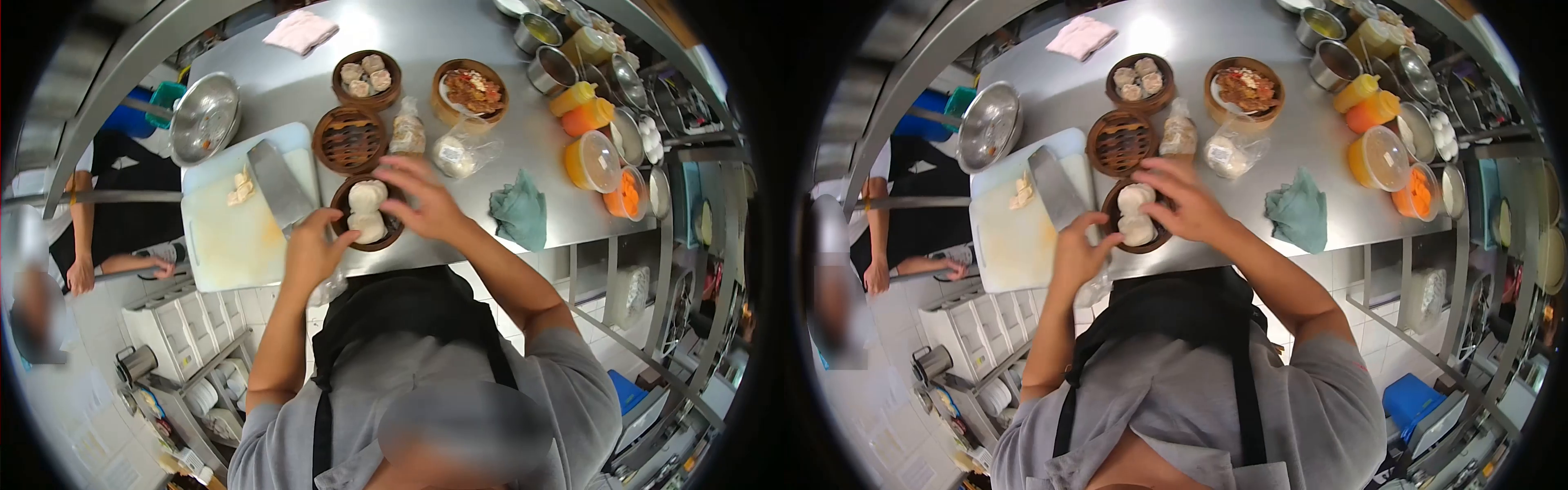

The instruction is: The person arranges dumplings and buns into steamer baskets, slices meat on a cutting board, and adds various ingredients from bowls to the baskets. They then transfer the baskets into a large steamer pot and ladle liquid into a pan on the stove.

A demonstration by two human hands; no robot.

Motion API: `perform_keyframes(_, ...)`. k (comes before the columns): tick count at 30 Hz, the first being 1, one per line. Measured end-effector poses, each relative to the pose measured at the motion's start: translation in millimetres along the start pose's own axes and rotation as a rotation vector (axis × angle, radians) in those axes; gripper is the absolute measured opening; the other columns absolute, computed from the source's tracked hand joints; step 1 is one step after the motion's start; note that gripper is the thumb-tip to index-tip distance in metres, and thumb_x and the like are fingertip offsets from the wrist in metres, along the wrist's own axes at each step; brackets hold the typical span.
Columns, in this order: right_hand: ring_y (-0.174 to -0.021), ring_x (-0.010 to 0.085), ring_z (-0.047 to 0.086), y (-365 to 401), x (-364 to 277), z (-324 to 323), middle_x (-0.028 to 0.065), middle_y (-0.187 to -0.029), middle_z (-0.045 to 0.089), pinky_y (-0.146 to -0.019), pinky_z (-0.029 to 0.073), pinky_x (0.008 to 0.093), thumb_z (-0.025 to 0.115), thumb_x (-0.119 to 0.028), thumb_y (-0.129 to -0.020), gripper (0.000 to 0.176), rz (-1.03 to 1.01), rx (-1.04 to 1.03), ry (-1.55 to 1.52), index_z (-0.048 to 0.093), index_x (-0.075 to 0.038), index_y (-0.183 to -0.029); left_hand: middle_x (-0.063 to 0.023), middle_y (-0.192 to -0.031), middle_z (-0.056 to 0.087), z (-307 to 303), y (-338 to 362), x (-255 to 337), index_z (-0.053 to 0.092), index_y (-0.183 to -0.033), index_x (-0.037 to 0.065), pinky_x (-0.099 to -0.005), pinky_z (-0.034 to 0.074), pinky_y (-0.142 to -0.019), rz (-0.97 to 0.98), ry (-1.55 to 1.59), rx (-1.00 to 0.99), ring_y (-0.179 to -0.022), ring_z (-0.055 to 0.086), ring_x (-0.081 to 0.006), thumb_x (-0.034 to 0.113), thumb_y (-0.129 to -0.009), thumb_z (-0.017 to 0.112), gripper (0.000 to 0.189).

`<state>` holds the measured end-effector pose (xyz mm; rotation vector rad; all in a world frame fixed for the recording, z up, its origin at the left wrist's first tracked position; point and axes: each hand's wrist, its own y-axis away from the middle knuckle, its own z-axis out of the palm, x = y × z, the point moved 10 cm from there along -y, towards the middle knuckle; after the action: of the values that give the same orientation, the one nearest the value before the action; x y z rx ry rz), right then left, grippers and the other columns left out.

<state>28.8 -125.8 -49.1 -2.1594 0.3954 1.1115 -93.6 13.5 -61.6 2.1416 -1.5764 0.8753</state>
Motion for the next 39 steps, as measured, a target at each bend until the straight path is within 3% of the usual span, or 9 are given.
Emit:
perform_keyframes(5, -0.110, 0.0278, 0.058, 41.2, 34.5, -155.7, 0.0197, -0.117, 0.059, -0.090, 0.048, 0.0393, 0.076, -0.016, -0.080, 0.042, 0.256, 0.648, 0.409, 0.059, -0.003, -0.117, -0.0068, -0.091, 0.069, -3.7, -36.5, 20.9, 0.065, -0.100, 0.000, -0.0249, 0.049, -0.065, -0.202, 0.317, -0.141, -0.083, 0.065, -0.0119, 0.018, -0.086, 0.074, 0.024)
perform_keyframes(9, -0.093, 0.0244, 0.064, 12.6, 79.6, -146.1, 0.0171, -0.102, 0.063, -0.078, 0.052, 0.0365, 0.073, -0.011, -0.082, 0.035, 0.175, 0.422, 0.297, 0.059, 0.001, -0.112, -0.0093, -0.099, 0.070, 96.5, -61.9, 72.6, 0.061, -0.112, 0.003, -0.0252, 0.049, -0.062, 0.083, 0.248, -0.395, -0.077, 0.062, -0.0094, 0.026, -0.096, 0.060, 0.028)
perform_keyframes(15, -0.065, 0.0110, 0.058, 22.7, 60.7, -151.7, 0.0038, -0.078, 0.062, -0.060, 0.049, 0.0241, 0.059, -0.007, -0.095, 0.007, 0.462, 0.381, -0.675, 0.059, -0.004, -0.102, -0.0184, -0.129, 0.058, 233.3, -38.1, 60.4, 0.025, -0.149, 0.013, -0.0256, 0.028, -0.038, -0.853, 1.391, -0.659, -0.043, 0.032, -0.0114, 0.084, -0.082, 0.022, 0.097)
perform_keyframes(23, -0.071, 0.0118, 0.055, 125.0, 101.5, -155.7, 0.0010, -0.080, 0.058, -0.062, 0.047, 0.0273, 0.056, -0.013, -0.097, 0.007, 0.595, 0.618, -1.220, 0.056, -0.009, -0.102, -0.0142, -0.114, 0.063, 242.2, -63.8, 130.6, 0.038, -0.145, 0.020, -0.0317, 0.041, -0.043, -0.238, 2.001, -1.191, -0.052, 0.052, -0.0184, 0.080, -0.084, 0.037, 0.085)
perform_keyframes(26, -0.084, 0.0180, 0.061, 149.1, 105.8, -147.0, 0.0055, -0.094, 0.060, -0.079, 0.052, 0.0381, 0.054, -0.027, -0.098, 0.019, 0.713, 0.671, -1.192, 0.056, -0.011, -0.107, -0.0094, -0.100, 0.064, 170.1, -98.7, 149.7, 0.051, -0.135, 0.014, -0.0347, 0.052, -0.054, 0.107, 0.904, -0.446, -0.064, 0.062, -0.0198, 0.064, -0.091, 0.050, 0.067)
perform_keyframes(28, -0.098, 0.0275, 0.062, 140.0, 79.0, -117.8, 0.0091, -0.108, 0.062, -0.093, 0.049, 0.0482, 0.050, -0.046, -0.096, 0.040, 0.829, 0.599, -1.546, 0.056, -0.013, -0.118, -0.0121, -0.112, 0.062, 136.5, -93.3, 170.5, 0.054, -0.133, 0.020, -0.0362, 0.056, -0.067, 0.203, 0.789, -0.415, -0.079, 0.068, -0.0247, 0.049, -0.088, 0.065, 0.055)
perform_keyframes(30, -0.105, 0.0314, 0.060, 126.3, 67.1, -92.6, 0.0109, -0.117, 0.060, -0.097, 0.047, 0.0503, 0.047, -0.049, -0.094, 0.047, 0.774, 0.431, -1.715, 0.053, -0.013, -0.124, -0.0150, -0.122, 0.056, 98.9, -69.3, 216.7, 0.053, -0.134, 0.025, -0.0394, 0.056, -0.066, 0.743, -0.155, -0.103, -0.079, 0.069, -0.0301, 0.049, -0.083, 0.068, 0.058)
perform_keyframes(34, -0.120, 0.0362, 0.054, 106.7, 87.3, -50.0, 0.0144, -0.135, 0.053, -0.102, 0.043, 0.0514, 0.044, -0.045, -0.094, 0.051, 0.703, 0.413, -2.040, 0.048, -0.014, -0.134, -0.0164, -0.130, 0.048, 116.6, -54.7, 199.7, 0.054, -0.133, 0.026, -0.0413, 0.056, -0.064, 0.702, -0.104, -0.230, -0.075, 0.067, -0.0344, 0.049, -0.077, 0.071, 0.063)
perform_keyframes(39, -0.121, 0.0321, 0.053, 85.4, 86.5, -41.6, 0.0138, -0.135, 0.052, -0.104, 0.042, 0.0492, 0.043, -0.039, -0.096, 0.047, 0.578, 0.381, -1.634, 0.044, -0.014, -0.135, -0.0173, -0.068, 0.061, 110.2, -63.7, 120.3, 0.051, -0.092, 0.002, -0.0468, 0.046, -0.057, 0.016, 0.066, -0.191, -0.066, 0.063, -0.0351, 0.040, -0.087, 0.068, 0.042)
